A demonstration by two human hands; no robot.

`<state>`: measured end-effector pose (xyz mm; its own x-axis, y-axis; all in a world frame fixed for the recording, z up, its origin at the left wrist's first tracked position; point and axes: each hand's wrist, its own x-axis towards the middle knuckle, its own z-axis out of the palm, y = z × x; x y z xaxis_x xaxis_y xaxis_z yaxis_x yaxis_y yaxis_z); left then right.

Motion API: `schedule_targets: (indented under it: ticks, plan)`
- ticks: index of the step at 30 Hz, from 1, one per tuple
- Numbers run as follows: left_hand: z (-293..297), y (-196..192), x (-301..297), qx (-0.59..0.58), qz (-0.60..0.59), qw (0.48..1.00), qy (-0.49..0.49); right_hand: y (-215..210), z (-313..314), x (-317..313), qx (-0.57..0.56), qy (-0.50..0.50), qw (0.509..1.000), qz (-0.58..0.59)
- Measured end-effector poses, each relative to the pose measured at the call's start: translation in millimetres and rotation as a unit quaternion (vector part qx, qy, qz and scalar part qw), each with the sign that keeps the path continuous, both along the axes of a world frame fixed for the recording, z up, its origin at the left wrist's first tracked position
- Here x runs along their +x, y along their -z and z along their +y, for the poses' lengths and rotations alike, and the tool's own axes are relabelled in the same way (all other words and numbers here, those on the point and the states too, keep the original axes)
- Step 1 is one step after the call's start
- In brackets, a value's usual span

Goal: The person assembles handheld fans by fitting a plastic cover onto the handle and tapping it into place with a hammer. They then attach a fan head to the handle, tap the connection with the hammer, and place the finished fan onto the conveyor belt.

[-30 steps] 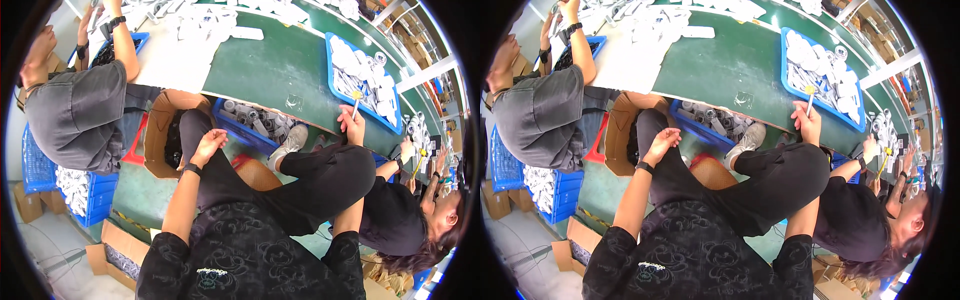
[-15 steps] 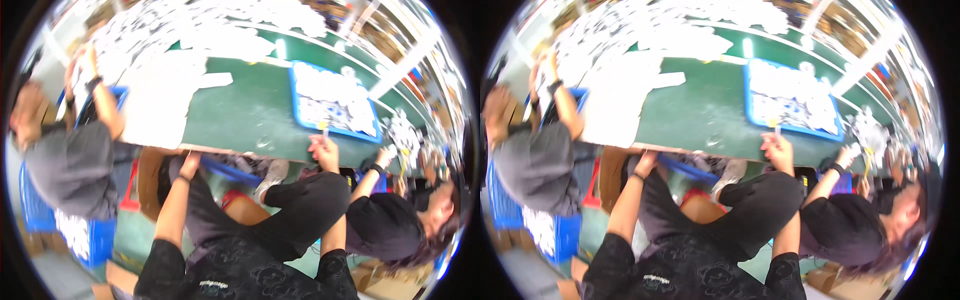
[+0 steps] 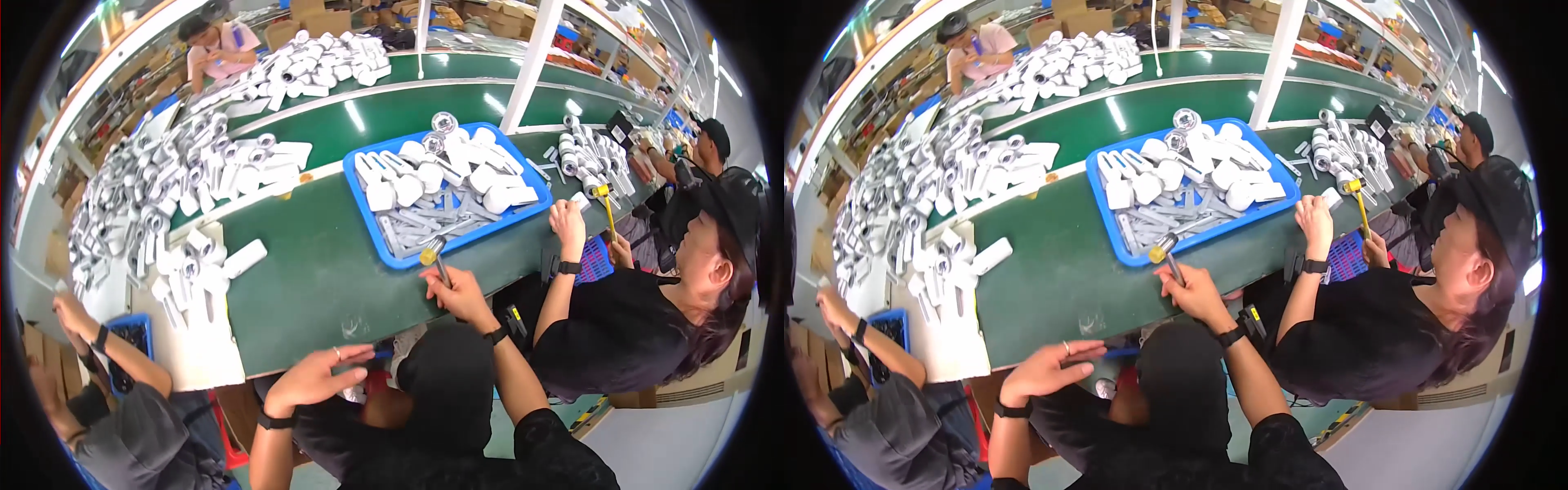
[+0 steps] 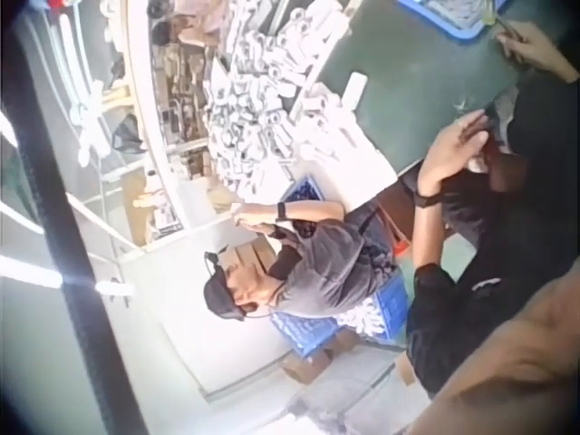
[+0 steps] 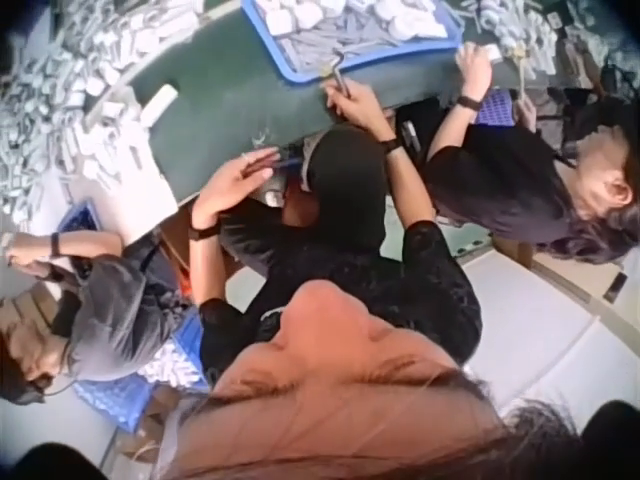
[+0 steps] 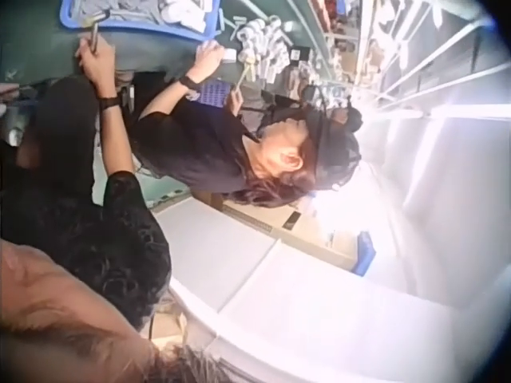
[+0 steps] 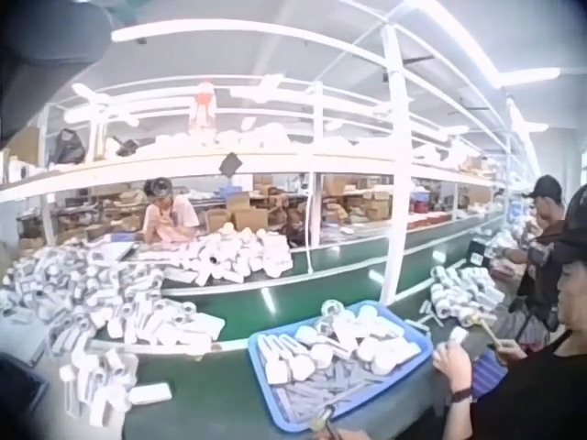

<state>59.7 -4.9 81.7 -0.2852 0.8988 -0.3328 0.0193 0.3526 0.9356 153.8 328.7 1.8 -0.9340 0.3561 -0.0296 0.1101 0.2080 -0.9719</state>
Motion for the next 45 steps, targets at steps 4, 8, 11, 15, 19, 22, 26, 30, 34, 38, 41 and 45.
schedule_targets:
  ticks: [4, 8, 11, 15, 19, 22, 26, 30, 34, 38, 41, 45]
  plan:
    - [77.0, -33.7, -56.4, 0.059, 0.154, 0.980, -0.112, -0.9, 7.0, 5.0, 0.003, 0.014, 1.000, -0.022]
    - [156.8, -19.0, -129.9, 0.105, 0.494, 0.842, -0.191, -9.1, 4.3, -1.4, 0.008, 0.007, 0.999, -0.046]
    - [207.4, 5.1, -153.1, 0.084, 0.576, 0.786, -0.207, -15.5, 4.8, -1.7, -0.003, 0.014, 0.999, -0.052]
    - [243.3, 29.5, -154.4, 0.019, 0.586, 0.785, -0.201, -7.0, 7.7, 0.4, -0.033, 0.007, 0.999, -0.028]
    - [252.4, 39.3, -159.4, -0.018, 0.613, 0.761, -0.211, -9.1, 3.9, -2.7, -0.014, -0.015, 0.999, -0.029]
    - [247.5, 36.3, -170.7, 0.022, 0.570, 0.786, -0.237, -5.2, 5.9, -3.3, -0.033, -0.011, 0.999, -0.029]
    - [209.8, -12.8, -169.7, 0.162, 0.558, 0.770, -0.262, -11.2, 7.9, 2.7, -0.045, 0.016, 0.998, -0.037]
    - [126.5, -58.2, -142.6, 0.171, 0.522, 0.815, -0.183, -8.3, 11.9, 6.2, -0.080, 0.024, 0.996, -0.015]
    - [50.1, -48.8, -103.9, 0.102, 0.467, 0.875, -0.079, -0.2, 15.2, 1.0, -0.221, 0.034, 0.974, 0.017]
    - [35.3, -17.6, -77.5, 0.091, 0.373, 0.923, 0.028, -23.0, 24.9, 9.1, -0.191, 0.046, 0.980, 0.022]
    - [29.6, 3.6, -81.4, 0.083, 0.365, 0.927, 0.017, -49.4, 10.9, -5.5, -0.135, -0.016, 0.990, -0.038]
    - [41.0, -5.0, -74.9, 0.027, 0.473, 0.880, -0.022, -48.4, 4.8, -7.9, -0.075, 0.058, 0.995, -0.025]
